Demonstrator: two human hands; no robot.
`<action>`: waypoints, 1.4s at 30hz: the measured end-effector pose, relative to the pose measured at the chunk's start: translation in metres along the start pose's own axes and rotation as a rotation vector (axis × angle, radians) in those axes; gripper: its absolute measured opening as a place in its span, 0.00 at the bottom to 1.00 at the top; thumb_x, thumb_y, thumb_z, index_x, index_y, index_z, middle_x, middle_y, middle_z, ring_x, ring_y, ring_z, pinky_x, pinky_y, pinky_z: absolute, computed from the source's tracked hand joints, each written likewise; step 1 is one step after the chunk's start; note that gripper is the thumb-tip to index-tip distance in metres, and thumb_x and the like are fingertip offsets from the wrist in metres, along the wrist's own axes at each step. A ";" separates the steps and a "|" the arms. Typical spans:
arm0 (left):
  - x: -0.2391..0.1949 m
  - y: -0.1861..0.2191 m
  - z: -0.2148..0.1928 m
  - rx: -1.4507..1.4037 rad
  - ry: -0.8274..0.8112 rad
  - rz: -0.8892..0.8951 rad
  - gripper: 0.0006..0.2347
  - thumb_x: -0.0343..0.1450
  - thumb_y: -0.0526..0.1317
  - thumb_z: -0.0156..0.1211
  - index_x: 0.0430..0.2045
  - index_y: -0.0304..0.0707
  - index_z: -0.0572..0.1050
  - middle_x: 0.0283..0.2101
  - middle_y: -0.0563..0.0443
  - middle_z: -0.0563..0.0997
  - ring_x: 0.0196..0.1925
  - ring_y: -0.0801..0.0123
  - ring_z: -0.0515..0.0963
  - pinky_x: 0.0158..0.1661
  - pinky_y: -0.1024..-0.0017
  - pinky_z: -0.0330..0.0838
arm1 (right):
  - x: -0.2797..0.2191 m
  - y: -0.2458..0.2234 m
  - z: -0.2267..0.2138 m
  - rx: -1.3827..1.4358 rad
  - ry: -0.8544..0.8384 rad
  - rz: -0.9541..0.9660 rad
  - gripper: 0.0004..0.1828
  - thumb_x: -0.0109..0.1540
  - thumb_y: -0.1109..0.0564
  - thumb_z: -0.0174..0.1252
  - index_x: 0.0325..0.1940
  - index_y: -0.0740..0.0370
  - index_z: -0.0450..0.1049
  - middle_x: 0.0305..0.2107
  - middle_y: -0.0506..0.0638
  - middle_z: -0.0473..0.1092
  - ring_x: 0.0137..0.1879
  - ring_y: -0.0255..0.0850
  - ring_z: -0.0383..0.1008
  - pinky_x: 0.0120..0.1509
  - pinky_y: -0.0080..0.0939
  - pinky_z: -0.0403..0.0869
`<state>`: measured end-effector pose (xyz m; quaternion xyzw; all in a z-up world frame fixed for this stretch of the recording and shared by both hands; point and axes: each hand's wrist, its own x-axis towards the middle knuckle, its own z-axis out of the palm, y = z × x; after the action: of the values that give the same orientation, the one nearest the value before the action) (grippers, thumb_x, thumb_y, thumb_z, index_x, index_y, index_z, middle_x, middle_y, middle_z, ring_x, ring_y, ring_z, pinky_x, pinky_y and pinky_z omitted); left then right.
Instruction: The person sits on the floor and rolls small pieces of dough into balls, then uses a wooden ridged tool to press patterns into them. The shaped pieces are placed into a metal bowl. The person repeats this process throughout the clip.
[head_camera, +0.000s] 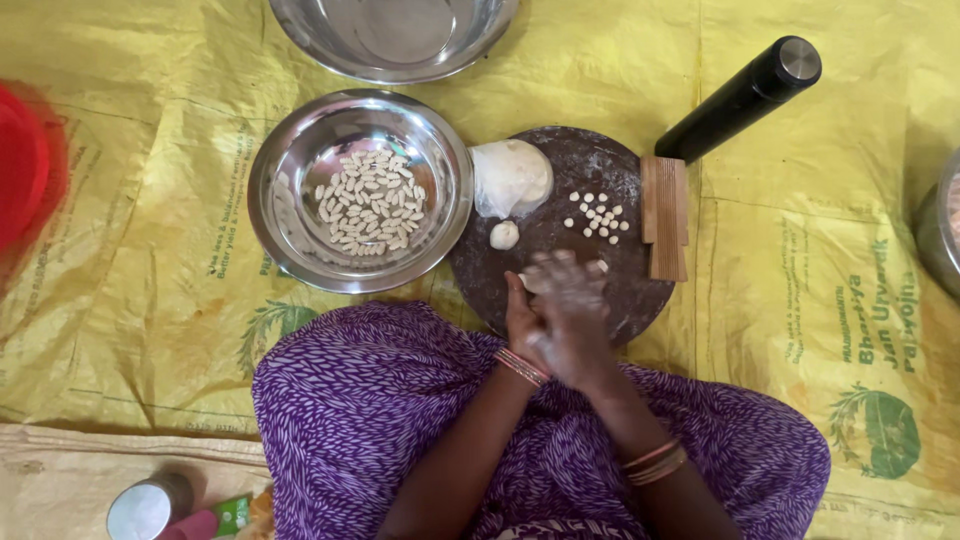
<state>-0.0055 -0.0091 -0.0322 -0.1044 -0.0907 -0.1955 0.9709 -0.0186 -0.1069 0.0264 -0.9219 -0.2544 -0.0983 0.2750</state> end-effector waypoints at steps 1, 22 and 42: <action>-0.002 0.001 -0.004 0.005 -0.026 0.037 0.43 0.70 0.77 0.22 0.72 0.46 0.53 0.72 0.33 0.61 0.72 0.48 0.66 0.69 0.47 0.54 | 0.003 -0.010 0.011 -0.014 -0.098 -0.027 0.28 0.66 0.39 0.44 0.69 0.49 0.58 0.65 0.56 0.57 0.72 0.49 0.52 0.76 0.58 0.51; 0.020 0.051 0.000 0.340 0.614 0.501 0.41 0.68 0.75 0.28 0.69 0.50 0.58 0.70 0.50 0.66 0.71 0.69 0.60 0.64 0.63 0.49 | -0.029 0.025 0.090 1.380 0.496 0.763 0.20 0.71 0.57 0.50 0.64 0.71 0.63 0.53 0.58 0.68 0.62 0.52 0.69 0.69 0.53 0.69; 0.024 0.027 0.012 0.584 0.587 0.420 0.34 0.75 0.68 0.32 0.66 0.43 0.63 0.62 0.48 0.73 0.48 0.69 0.66 0.49 0.70 0.59 | 0.082 0.067 0.005 0.194 0.266 0.406 0.09 0.69 0.58 0.60 0.52 0.62 0.79 0.41 0.56 0.77 0.43 0.50 0.77 0.47 0.46 0.75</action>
<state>0.0259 0.0097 -0.0202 0.2170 0.1597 0.0179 0.9629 0.0866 -0.1186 0.0181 -0.9023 -0.0341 -0.1367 0.4073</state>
